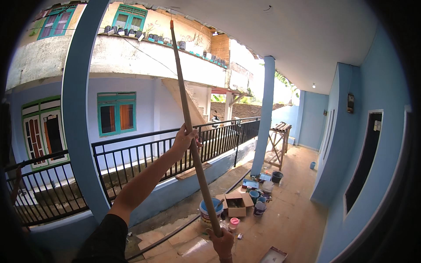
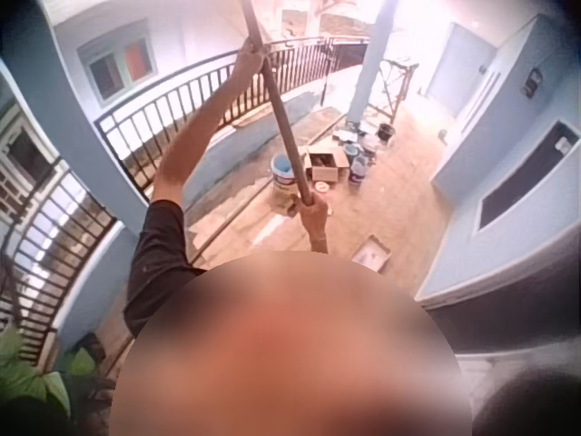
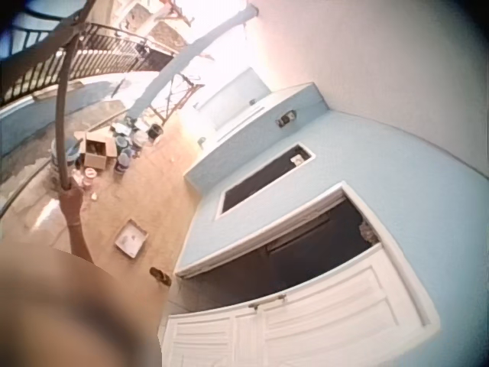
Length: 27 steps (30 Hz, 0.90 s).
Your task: The person mixes white paint in a tray while sitting on the floor, then stands and uses a long-handled roller to apply paint to the ceiling of a covered outdoor corridor. The person repeatedly dips the roller and paints sections of the ceiling.
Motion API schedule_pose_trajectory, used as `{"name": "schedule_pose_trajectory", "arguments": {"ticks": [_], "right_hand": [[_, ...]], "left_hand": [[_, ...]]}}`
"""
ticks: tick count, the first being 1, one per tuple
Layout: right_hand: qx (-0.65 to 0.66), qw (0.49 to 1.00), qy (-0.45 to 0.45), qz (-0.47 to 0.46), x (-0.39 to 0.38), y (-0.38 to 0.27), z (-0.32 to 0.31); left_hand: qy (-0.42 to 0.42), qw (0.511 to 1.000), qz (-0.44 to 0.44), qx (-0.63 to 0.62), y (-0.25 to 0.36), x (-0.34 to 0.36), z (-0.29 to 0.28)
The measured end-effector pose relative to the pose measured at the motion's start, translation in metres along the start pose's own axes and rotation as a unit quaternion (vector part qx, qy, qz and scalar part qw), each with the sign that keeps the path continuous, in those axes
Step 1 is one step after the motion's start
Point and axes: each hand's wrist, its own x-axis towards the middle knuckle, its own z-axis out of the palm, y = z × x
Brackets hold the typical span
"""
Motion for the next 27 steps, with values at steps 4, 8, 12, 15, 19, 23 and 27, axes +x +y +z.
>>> {"name": "schedule_pose_trajectory", "arguments": {"ticks": [4, 8, 12, 15, 19, 23, 27], "right_hand": [[-0.068, 0.993, 0.038, 0.094, -0.160, 0.072, -0.016], [-0.140, 0.955, 0.079, 0.251, -0.395, 0.124, -0.067], [-0.245, 0.854, 0.076, 0.453, -0.667, 0.099, -0.133], [-0.333, 0.760, 0.063, 0.555, -0.848, 0.013, -0.161], [-0.333, 0.642, 0.044, 0.689, -1.002, -0.137, -0.153], [-0.288, 0.605, 0.036, 0.742, -1.043, -0.224, -0.121], [-0.210, 0.533, 0.018, 0.820, -1.007, -0.238, -0.092]], "left_hand": [[-0.041, 0.996, -0.070, 0.021, -0.037, -0.082, 0.020], [-0.090, 0.972, -0.208, -0.061, -0.082, -0.227, 0.068], [-0.209, 0.888, -0.383, -0.145, -0.132, -0.462, 0.126], [-0.271, 0.816, -0.485, -0.158, -0.139, -0.640, 0.150], [-0.309, 0.691, -0.643, -0.112, -0.142, -0.816, 0.156], [-0.344, 0.584, -0.735, -0.036, -0.151, -0.944, 0.134], [-0.341, 0.504, -0.793, 0.032, -0.158, -1.024, 0.097]]}}
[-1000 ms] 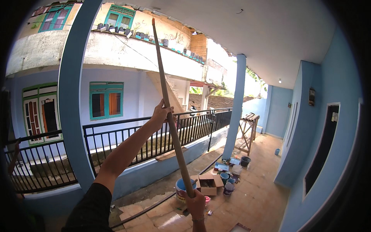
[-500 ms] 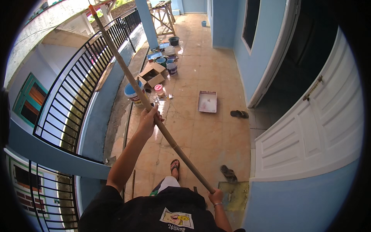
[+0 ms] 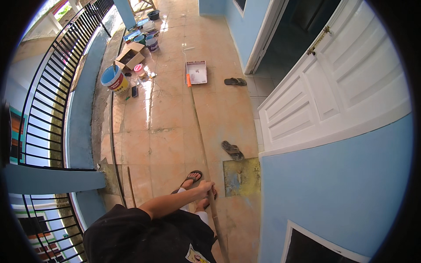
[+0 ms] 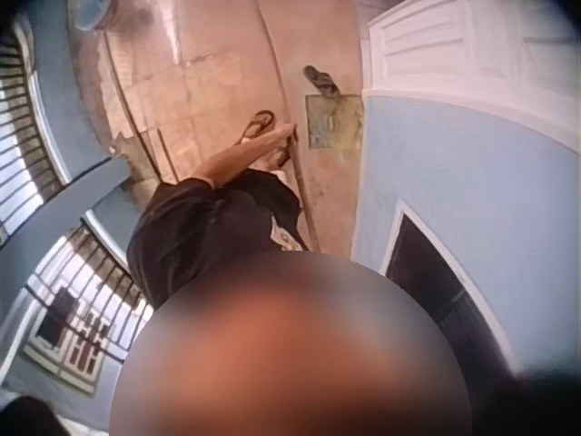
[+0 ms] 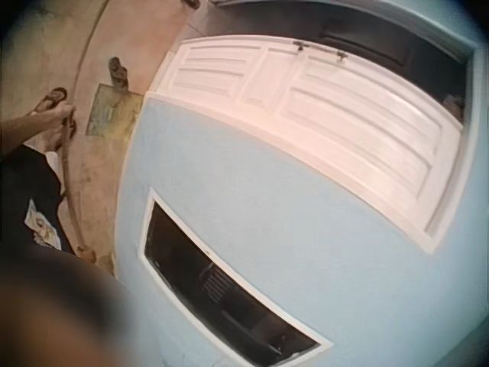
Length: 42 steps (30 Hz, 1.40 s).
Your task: The person mixes white paint in a tray while sitting on the floor, then stands and uses a long-handled roller to apply paint to the ceiling of a covered outdoor corridor. The person repeatedly dips the roller and paints sections of the ceiling.
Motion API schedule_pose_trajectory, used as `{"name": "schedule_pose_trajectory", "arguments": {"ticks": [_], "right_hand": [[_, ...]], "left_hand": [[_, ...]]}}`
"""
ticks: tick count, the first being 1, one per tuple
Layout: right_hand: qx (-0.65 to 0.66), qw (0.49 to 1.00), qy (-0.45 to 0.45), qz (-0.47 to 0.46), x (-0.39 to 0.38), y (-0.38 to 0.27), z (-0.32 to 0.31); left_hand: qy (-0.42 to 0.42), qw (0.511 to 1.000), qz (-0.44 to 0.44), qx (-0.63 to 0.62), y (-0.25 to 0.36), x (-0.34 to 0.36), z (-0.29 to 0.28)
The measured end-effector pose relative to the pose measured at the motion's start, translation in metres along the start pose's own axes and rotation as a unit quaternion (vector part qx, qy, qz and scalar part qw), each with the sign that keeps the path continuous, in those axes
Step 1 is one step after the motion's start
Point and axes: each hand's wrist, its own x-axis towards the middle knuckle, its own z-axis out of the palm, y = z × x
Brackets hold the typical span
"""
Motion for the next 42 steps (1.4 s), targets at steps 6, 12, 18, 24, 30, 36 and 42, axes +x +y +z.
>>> {"name": "schedule_pose_trajectory", "arguments": {"ticks": [6, 12, 18, 24, 30, 36, 42], "right_hand": [[0.002, 0.998, -0.055, 0.031, -0.019, -0.057, -0.001], [-0.005, 0.995, -0.084, 0.050, -0.026, -0.088, -0.009], [-0.022, 0.992, -0.111, 0.061, -0.028, -0.117, -0.018], [-0.047, 0.988, -0.133, 0.069, -0.022, -0.146, -0.034], [-0.068, 0.984, -0.146, 0.070, -0.009, -0.168, -0.050], [-0.086, 0.982, -0.153, 0.077, -0.006, -0.174, -0.058], [-0.069, 0.984, -0.145, 0.077, -0.015, -0.169, -0.058]], "left_hand": [[0.066, 0.994, -0.047, 0.069, -0.032, 0.031, -0.018], [0.058, 0.996, -0.043, 0.054, -0.023, 0.074, -0.034], [0.016, 0.971, 0.010, -0.237, -0.045, 0.064, -0.037], [0.092, 0.993, -0.044, 0.058, 0.014, 0.141, -0.028], [0.125, 0.990, -0.035, 0.046, 0.099, 0.191, -0.030], [0.155, 0.986, -0.026, 0.059, 0.131, 0.222, -0.029], [0.148, 0.985, -0.016, 0.084, 0.074, 0.156, -0.009]]}}
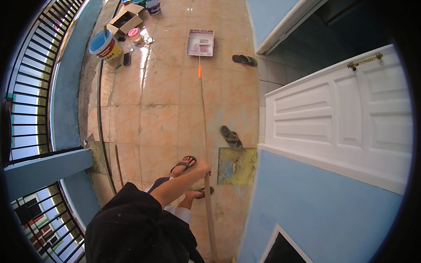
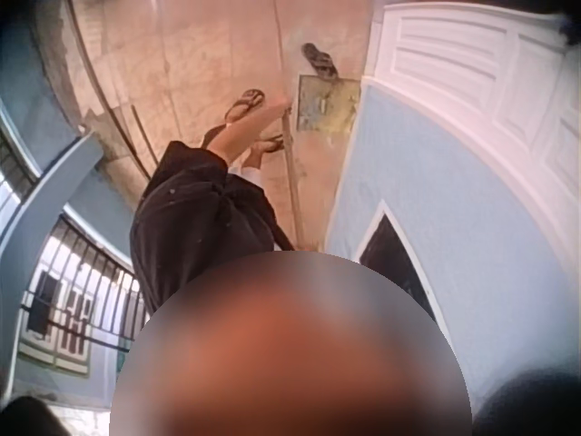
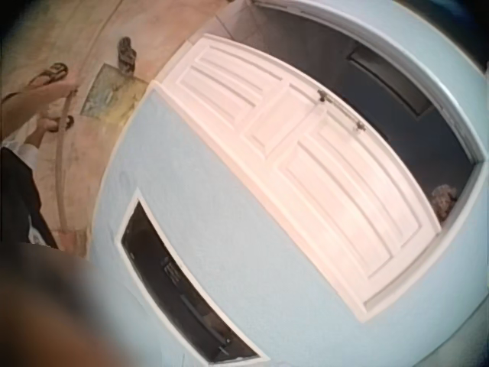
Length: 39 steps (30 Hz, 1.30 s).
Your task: The person mixes white paint in a tray while sitting on the floor, then stands and uses a long-handled roller to apply paint to the ceiling of a covered outdoor corridor. The person repeatedly dips the roller and paints sections of the ceiling.
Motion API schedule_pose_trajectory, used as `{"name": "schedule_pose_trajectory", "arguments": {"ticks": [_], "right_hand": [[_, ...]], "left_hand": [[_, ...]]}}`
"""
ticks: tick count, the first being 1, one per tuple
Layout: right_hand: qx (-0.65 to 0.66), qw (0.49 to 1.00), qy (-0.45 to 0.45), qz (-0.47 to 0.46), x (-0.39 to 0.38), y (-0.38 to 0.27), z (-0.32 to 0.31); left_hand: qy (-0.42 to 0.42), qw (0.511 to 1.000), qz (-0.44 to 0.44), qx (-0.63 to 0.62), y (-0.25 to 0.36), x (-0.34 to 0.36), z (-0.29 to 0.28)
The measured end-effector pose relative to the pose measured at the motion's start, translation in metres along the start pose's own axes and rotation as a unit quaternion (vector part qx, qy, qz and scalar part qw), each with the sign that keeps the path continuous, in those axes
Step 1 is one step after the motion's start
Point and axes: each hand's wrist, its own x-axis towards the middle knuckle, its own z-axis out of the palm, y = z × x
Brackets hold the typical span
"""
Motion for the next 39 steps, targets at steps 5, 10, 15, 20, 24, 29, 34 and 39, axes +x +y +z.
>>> {"name": "schedule_pose_trajectory", "arguments": {"ticks": [5, 10, 15, 20, 24, 29, 34, 39], "right_hand": [[0.007, 1.000, 0.006, -0.007, -0.004, 0.003, 0.001], [0.008, 1.000, 0.005, -0.010, -0.007, 0.000, -0.001], [0.004, 1.000, 0.006, -0.011, -0.007, -0.009, -0.007], [-0.001, 1.000, 0.012, -0.013, -0.002, -0.021, -0.018], [-0.002, 1.000, 0.022, -0.018, 0.006, -0.032, -0.028], [0.005, 0.999, 0.028, -0.018, 0.002, -0.034, -0.031], [0.008, 1.000, 0.025, -0.010, -0.018, -0.021, -0.024], [0.012, 0.999, 0.030, -0.010, -0.037, -0.012, -0.019]], "left_hand": [[-0.027, 0.997, -0.064, 0.042, -0.047, -0.061, 0.003], [-0.041, 0.995, -0.081, 0.044, -0.070, -0.074, 0.006], [-0.020, 0.998, -0.055, 0.018, -0.045, -0.034, 0.005], [-0.049, 0.998, -0.018, -0.019, 0.035, 0.031, 0.003], [-0.010, 0.999, -0.032, -0.010, 0.087, 0.059, 0.007], [-0.007, 0.999, -0.033, 0.002, 0.106, 0.062, 0.004], [0.060, 0.996, 0.031, -0.052, 0.062, 0.020, 0.007], [-0.009, 0.996, -0.078, 0.040, 0.002, -0.046, 0.000]]}}
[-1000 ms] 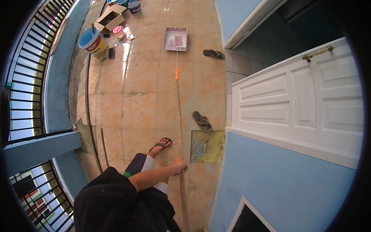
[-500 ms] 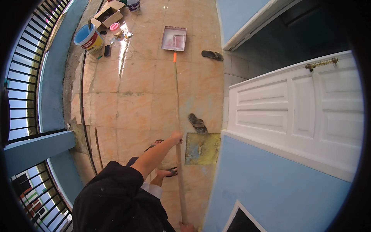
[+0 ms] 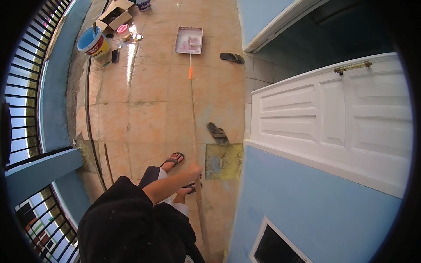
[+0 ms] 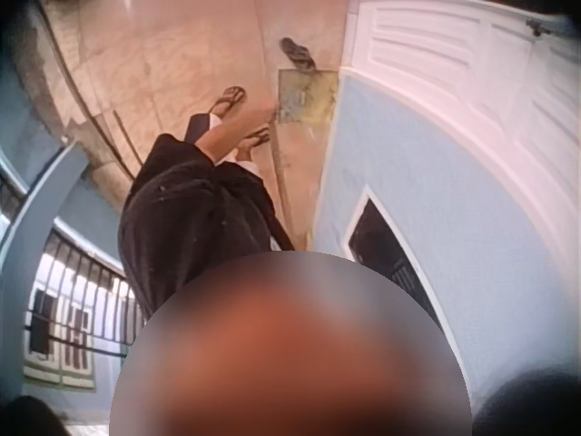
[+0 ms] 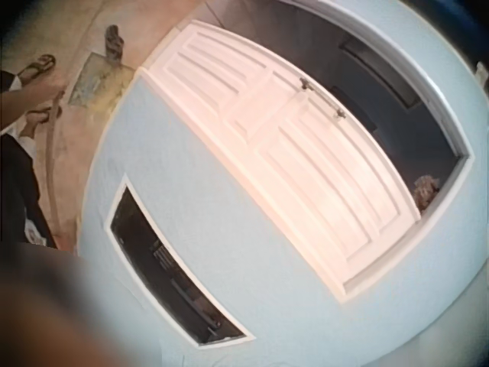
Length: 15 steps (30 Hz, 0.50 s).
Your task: The person mixes white paint in a tray while sitting on the floor, then stands and uses a long-handled roller to apply paint to the ceiling of a covered outdoor corridor. The person repeatedly dips the roller and paints sections of the ceiling.
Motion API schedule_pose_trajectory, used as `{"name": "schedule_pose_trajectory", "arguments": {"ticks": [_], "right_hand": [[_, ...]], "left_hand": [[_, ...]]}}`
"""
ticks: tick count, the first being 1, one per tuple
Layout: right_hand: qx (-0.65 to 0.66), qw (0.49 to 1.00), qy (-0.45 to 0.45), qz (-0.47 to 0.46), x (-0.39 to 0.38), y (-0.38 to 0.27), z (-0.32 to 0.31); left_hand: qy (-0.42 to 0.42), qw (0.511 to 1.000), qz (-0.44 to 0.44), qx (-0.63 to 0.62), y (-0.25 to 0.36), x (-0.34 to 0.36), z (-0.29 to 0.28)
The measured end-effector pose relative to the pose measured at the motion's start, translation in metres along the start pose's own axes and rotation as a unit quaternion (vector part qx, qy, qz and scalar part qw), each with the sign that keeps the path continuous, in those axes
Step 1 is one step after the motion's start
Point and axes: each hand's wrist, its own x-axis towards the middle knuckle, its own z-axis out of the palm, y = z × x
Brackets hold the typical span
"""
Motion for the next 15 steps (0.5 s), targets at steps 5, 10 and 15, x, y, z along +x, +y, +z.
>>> {"name": "schedule_pose_trajectory", "arguments": {"ticks": [5, 10, 15], "right_hand": [[0.004, 1.000, 0.009, -0.008, -0.008, 0.004, 0.001], [0.003, 1.000, 0.013, -0.015, -0.006, 0.013, 0.001], [-0.005, 1.000, 0.018, -0.022, -0.001, 0.029, 0.001]], "left_hand": [[0.024, 0.998, -0.047, 0.018, -0.045, -0.044, 0.007], [-0.015, 1.000, -0.005, 0.011, -0.021, -0.012, 0.001], [0.056, 0.987, 0.151, 0.020, 0.026, 0.020, -0.016]]}}
